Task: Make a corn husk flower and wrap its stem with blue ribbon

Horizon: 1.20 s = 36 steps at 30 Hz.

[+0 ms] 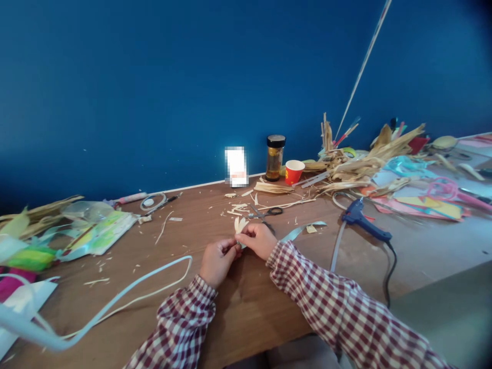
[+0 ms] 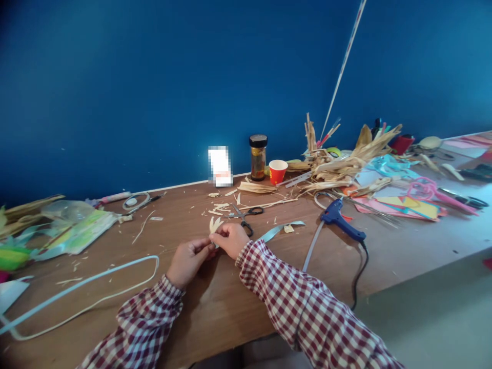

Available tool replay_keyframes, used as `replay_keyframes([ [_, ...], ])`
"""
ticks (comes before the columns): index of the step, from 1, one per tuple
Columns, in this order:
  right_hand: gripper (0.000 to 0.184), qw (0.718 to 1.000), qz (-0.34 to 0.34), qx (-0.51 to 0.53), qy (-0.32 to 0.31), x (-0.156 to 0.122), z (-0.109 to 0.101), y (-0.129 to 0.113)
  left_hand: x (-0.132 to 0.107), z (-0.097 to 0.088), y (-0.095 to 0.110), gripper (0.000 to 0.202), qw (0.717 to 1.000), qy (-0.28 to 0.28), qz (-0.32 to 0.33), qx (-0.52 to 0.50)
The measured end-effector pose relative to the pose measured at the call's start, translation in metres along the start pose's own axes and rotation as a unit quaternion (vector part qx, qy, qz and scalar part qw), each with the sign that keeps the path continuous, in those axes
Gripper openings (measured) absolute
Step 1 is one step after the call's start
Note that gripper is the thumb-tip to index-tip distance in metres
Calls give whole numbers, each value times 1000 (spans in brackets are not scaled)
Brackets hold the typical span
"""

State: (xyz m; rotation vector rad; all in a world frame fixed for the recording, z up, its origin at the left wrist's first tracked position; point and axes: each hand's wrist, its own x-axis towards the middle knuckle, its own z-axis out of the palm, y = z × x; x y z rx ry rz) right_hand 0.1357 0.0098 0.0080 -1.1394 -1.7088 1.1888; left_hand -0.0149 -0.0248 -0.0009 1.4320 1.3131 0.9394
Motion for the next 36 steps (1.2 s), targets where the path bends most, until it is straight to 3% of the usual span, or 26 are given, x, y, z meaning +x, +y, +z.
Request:
replay_keyframes([
  [4,33,999,6,43,7,1,-1,0,0,-1,3,24,997,-2,-41,-66],
  [9,32,991,27,126,-26,2,-1,5,1,-7,6,25,988,-30,-93,-120],
  [14,33,988,27,141,-60,1,-1,7,0,-10,6,25,988,-55,-91,-111],
  [22,37,991,6,106,-87,2,-6,2,1,-9,6,27,992,-52,-75,-87],
  [30,33,995,-53,28,-76,1,-6,0,2,-7,7,40,973,18,-100,-208],
  [36,28,994,-70,-59,-52,1,-12,-2,3,-6,8,33,970,83,-132,-188],
])
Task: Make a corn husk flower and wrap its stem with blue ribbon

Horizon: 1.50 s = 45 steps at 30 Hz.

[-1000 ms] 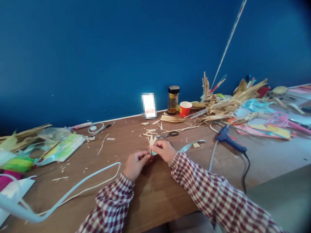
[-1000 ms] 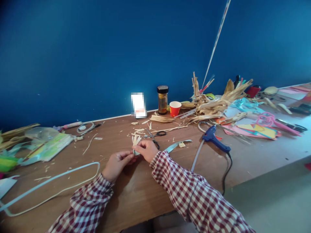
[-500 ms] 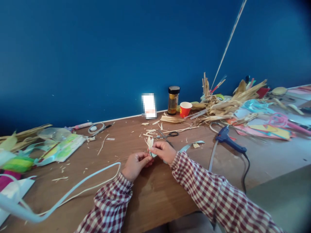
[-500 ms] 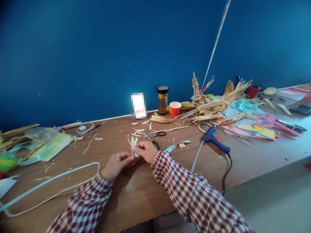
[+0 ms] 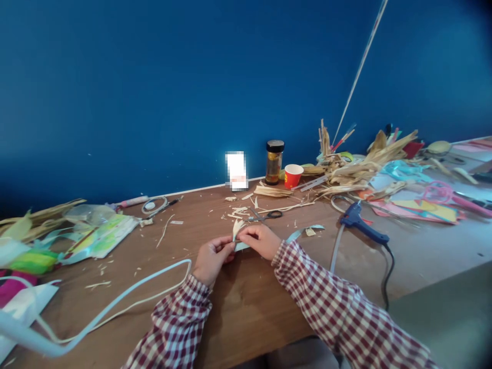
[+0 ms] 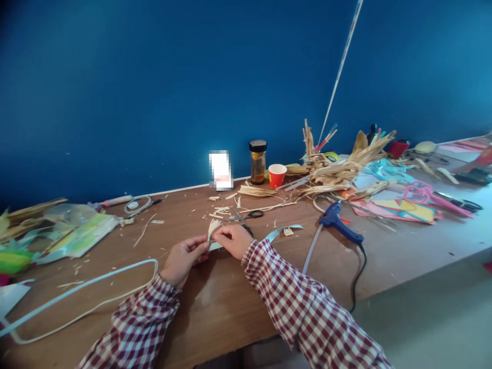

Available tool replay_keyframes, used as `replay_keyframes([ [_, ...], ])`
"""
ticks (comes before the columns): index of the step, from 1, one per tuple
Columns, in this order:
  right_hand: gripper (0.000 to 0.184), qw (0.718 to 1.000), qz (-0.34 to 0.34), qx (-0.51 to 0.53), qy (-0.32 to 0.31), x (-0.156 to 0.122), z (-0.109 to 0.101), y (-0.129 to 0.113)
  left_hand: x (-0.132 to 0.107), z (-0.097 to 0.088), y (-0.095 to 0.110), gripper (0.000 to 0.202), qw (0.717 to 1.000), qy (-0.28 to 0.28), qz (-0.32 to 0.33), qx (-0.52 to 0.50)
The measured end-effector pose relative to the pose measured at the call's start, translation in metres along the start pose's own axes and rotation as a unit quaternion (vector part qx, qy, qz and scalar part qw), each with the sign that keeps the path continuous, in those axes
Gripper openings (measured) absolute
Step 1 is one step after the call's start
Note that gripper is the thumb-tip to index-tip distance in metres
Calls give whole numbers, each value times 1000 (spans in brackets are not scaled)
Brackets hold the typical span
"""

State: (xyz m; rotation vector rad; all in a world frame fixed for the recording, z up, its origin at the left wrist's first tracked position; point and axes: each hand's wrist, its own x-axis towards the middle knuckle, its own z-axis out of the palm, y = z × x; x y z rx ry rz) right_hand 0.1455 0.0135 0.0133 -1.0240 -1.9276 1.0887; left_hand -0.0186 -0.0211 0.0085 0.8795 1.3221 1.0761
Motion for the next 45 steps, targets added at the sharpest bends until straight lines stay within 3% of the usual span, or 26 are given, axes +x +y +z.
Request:
replay_keyframes([
  [10,23,976,29,-217,-17,-16,-18,-12,-1,-10,6,32,998,-1,57,39],
  [14,21,936,66,-342,-48,-14,-37,-27,-1,-11,5,30,997,-2,54,56],
  [18,22,885,143,-443,-11,8,-55,-33,1,-12,1,27,996,19,44,70],
  [22,21,872,168,-460,-10,23,-65,-26,3,-14,-1,25,995,34,65,66],
  [28,22,872,157,-461,-42,18,-56,-14,4,-14,-2,27,996,32,59,57],
  [37,15,872,187,-452,-37,21,-48,-10,2,-12,2,22,999,34,8,0],
  [42,13,909,176,-377,-15,20,-59,-11,0,-10,4,25,998,44,2,-34],
  [45,25,943,167,-285,-21,15,-68,-15,-2,-9,6,28,998,40,-2,-41],
])
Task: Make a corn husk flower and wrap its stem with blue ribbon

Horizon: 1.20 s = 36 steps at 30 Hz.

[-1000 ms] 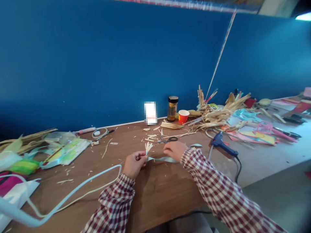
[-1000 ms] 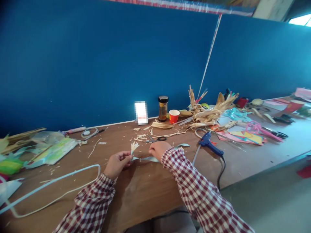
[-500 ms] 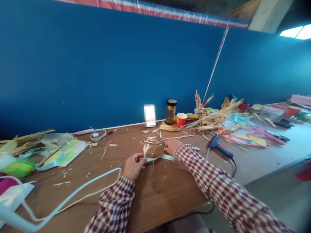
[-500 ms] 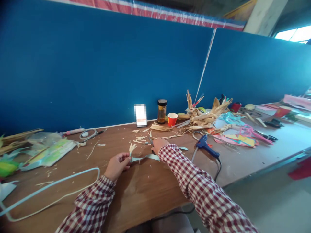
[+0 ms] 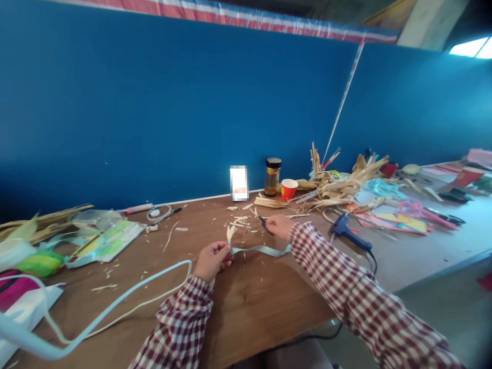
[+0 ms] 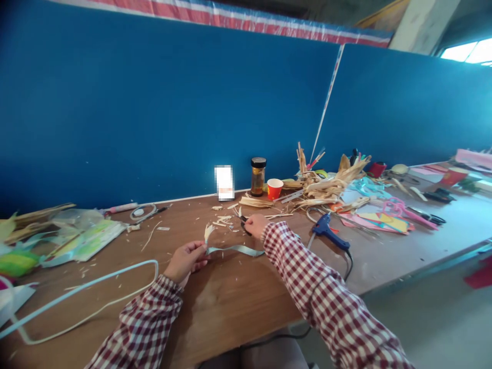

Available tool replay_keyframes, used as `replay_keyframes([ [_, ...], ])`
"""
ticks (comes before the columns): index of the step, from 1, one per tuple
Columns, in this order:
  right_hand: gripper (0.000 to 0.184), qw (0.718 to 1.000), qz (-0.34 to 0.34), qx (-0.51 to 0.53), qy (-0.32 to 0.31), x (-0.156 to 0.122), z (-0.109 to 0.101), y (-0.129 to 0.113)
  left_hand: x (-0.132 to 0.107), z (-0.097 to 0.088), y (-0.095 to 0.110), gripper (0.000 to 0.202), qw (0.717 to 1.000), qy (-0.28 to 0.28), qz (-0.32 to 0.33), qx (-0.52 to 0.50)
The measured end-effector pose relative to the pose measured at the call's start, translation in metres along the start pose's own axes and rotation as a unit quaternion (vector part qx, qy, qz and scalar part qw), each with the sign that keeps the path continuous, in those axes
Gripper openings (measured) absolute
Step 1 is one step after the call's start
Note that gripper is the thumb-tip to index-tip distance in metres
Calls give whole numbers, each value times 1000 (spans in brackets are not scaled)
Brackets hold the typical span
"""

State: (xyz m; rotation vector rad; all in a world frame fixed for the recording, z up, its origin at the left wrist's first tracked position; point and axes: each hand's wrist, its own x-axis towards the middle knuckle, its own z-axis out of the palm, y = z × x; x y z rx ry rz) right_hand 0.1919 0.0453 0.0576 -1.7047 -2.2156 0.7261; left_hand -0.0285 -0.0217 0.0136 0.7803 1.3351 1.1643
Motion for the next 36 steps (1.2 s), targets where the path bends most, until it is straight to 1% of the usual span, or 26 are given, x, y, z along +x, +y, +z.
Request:
replay_keyframes([
  [2,33,997,-16,75,-2,-7,-4,-1,-1,-1,1,29,1000,-7,-5,-11],
  [3,35,992,-28,122,3,-11,-5,-2,-1,-1,2,29,1000,-14,-7,-19],
  [4,35,981,-45,189,10,-17,-5,-5,-2,-2,3,29,999,-21,-9,-28],
  [5,34,960,-64,273,12,-22,-5,-8,-2,-2,4,29,999,-28,-10,-37],
  [6,31,927,-82,366,10,-28,-4,-11,-3,-3,4,30,998,-33,-11,-43],
  [8,28,839,-112,533,-10,-39,-4,-18,-3,-3,5,30,998,-40,-14,-51],
  [9,28,798,-118,591,-22,-44,-4,-21,-4,-3,6,30,998,-41,-15,-50],
  [10,28,773,-119,623,-33,-48,-5,-24,-4,-3,6,30,998,-38,-15,-48],
  [12,27,743,-109,658,-50,-55,-6,-27,-4,-3,7,27,998,-31,-19,-42],
  [14,27,730,-85,675,-63,-59,-6,-27,-4,-3,7,24,999,-26,-23,-42],
  [16,31,737,-43,672,-59,-60,-3,-23,-4,-3,7,21,998,-32,-25,-49],
  [18,39,752,0,658,-38,-60,3,-19,-4,-4,7,20,996,-52,-22,-63],
  [19,44,760,11,649,-30,-61,6,-16,-4,-4,7,19,995,-63,-21,-69],
  [21,52,779,4,626,-36,-64,11,-13,-4,-4,7,18,993,-83,-20,-80],
  [22,52,790,-9,612,-48,-66,13,-13,-4,-4,7,17,992,-89,-20,-85],
  [26,43,831,-63,544,-95,-84,18,-19,-4,-4,8,12,989,-88,-25,-120],
  [29,44,854,-57,502,-125,-99,24,-25,-4,-4,8,9,984,-87,-23,-155],
  [32,43,864,-59,479,-140,-110,39,-25,-5,-4,9,8,979,-97,-12,-176],
  [34,39,866,-69,471,-153,-112,50,-20,-7,-3,10,9,978,-99,-5,-184],
  [36,36,869,-63,461,-169,-113,59,-15,-7,-2,11,12,977,-99,-2,-189],
])
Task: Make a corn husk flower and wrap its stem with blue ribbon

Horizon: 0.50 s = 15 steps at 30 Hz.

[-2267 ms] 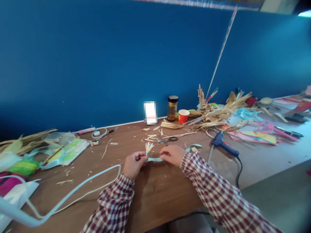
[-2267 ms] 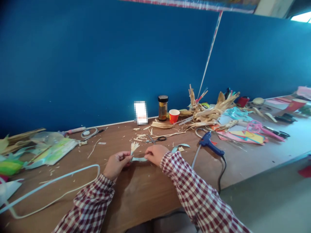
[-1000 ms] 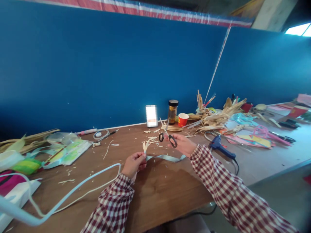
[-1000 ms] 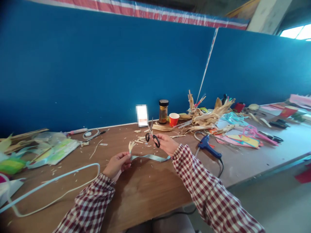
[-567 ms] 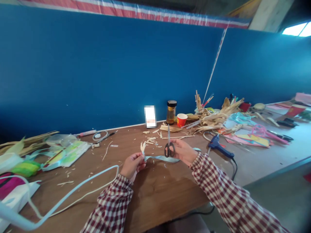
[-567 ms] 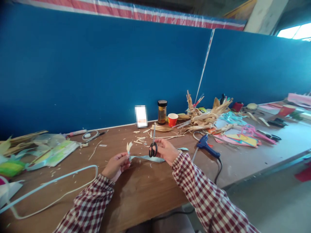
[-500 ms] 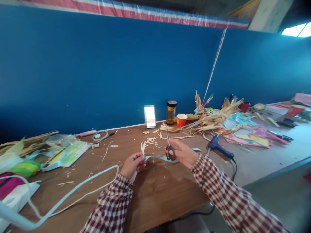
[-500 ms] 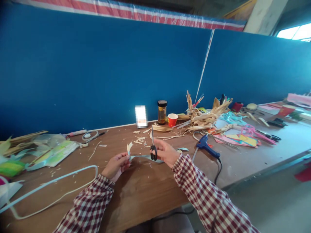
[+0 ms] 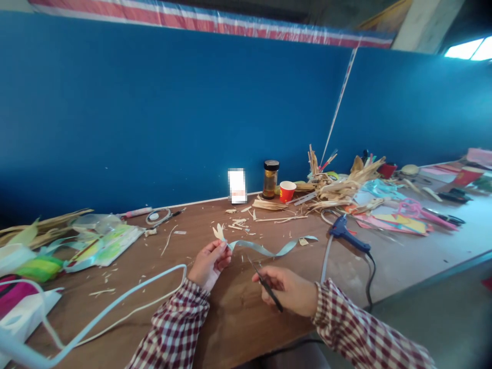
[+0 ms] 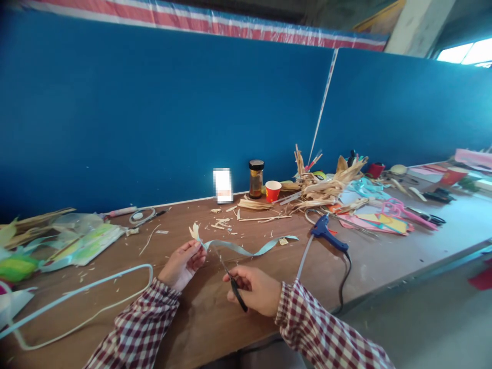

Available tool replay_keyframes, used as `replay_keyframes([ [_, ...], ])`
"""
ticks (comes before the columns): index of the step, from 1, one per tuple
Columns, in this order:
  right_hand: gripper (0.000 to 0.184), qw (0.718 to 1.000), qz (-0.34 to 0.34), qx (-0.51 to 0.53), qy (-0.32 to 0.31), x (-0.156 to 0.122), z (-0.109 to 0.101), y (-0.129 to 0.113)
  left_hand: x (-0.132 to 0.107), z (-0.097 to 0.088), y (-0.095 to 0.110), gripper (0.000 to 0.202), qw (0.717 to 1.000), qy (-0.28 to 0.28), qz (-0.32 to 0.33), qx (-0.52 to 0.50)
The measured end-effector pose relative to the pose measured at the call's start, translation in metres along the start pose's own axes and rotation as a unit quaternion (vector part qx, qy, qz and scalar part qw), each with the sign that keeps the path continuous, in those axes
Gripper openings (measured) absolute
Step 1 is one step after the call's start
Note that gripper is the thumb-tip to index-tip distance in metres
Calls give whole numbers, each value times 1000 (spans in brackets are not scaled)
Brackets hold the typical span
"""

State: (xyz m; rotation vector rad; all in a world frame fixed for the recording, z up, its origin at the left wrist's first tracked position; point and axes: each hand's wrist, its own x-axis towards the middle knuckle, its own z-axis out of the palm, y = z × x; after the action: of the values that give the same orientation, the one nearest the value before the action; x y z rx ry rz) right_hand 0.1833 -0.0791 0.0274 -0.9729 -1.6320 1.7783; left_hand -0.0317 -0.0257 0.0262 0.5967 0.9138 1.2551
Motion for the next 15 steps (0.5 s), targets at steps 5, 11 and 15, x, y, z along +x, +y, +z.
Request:
replay_keyframes([
  [5,43,998,63,26,-13,1,1,4,-2,2,-1,15,999,-21,16,-23],
  [11,49,991,47,124,-22,6,14,-3,-10,8,-3,12,996,-83,8,-22],
  [15,50,982,44,175,-54,9,18,-2,-13,11,-4,14,993,-119,3,-16],
])
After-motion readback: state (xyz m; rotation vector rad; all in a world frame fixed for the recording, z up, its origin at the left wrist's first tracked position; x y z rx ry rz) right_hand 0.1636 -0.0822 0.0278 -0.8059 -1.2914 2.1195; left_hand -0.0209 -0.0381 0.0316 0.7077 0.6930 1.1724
